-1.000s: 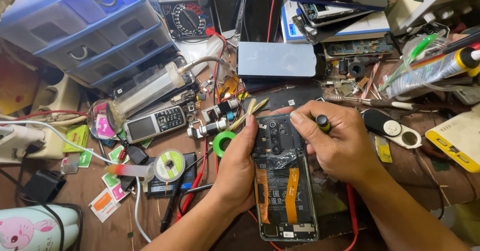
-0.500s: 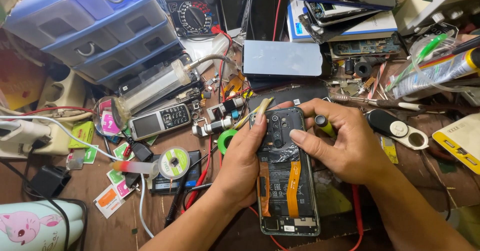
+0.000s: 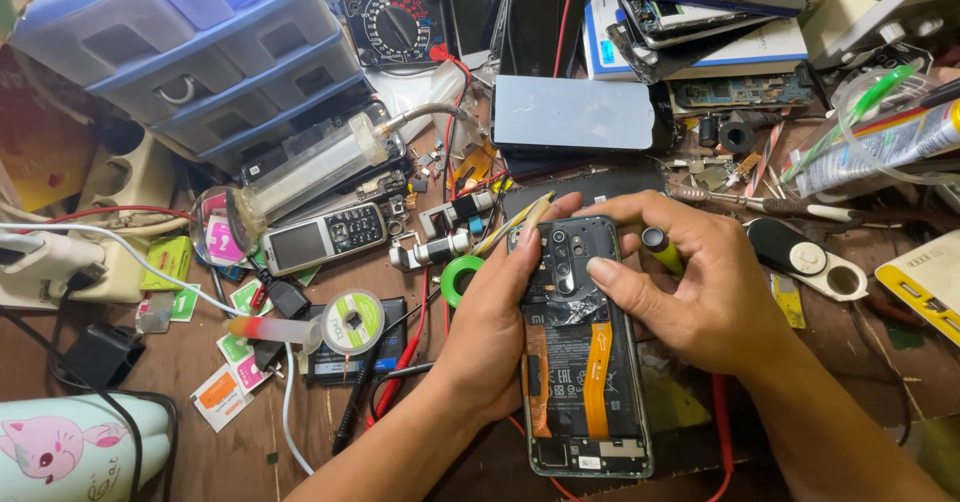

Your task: Assembling or disassembling a smartphone chassis by removing screws and prying internal components.

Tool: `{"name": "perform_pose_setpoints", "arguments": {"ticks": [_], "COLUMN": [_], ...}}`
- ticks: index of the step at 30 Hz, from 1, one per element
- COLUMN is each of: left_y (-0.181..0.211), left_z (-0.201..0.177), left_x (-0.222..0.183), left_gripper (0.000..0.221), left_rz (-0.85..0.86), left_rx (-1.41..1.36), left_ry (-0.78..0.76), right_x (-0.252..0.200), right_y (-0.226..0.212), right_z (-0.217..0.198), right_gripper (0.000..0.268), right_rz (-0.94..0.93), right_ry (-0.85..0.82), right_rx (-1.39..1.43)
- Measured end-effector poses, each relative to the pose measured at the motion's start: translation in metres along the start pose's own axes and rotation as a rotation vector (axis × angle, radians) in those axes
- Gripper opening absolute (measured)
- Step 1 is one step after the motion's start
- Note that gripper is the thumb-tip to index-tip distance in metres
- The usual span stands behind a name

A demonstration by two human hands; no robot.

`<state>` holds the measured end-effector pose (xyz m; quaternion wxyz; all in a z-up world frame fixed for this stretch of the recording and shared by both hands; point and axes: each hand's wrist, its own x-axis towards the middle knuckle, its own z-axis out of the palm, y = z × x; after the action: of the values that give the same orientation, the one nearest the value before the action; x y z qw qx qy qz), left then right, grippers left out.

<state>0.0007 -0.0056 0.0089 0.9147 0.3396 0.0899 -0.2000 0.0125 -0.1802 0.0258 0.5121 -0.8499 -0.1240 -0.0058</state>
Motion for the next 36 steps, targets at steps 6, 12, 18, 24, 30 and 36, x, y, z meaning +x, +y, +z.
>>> {"name": "perform_pose_setpoints", "arguments": {"ticks": [6,12,18,24,30,36], "left_y": [0.002,0.000,0.007,0.004,-0.001,0.004], "left_z": [0.004,-0.012,-0.011,-0.004,-0.007,-0.002], "left_x": [-0.003,0.001,-0.001,-0.007,-0.005,-0.008], "left_gripper": [0.049,0.043,0.047,0.051,0.050,0.048], "left_rz": [-0.037,-0.138,-0.112,-0.205,-0.196,-0.210], "left_rx": [0.003,-0.212,-0.160,-0.124,-0.134,-0.108], "left_ry": [0.040,-0.083,-0.122,-0.151,-0.195,-0.035], "right_x": [-0.002,-0.007,-0.011,-0.010,-0.006,-0.005], "right_y": [-0.017,-0.009,0.016,0.009,0.002,-0.008], "right_z": [-0.007,-0.029,-0.016,-0.005,-0.005,0.000], "right_gripper": [0.041,0.038,0.078,0.023,0.026,0.022], "right_rz": [-0.328,-0.561,-0.761,-1.106,-1.185,-1.178], "right_ry": [0.125,-0.051,-0.045,0.094,0.078,0.133], "right_rx": [-0.204,-0.224,-0.511,-0.792,-0.773,-0.739]}}
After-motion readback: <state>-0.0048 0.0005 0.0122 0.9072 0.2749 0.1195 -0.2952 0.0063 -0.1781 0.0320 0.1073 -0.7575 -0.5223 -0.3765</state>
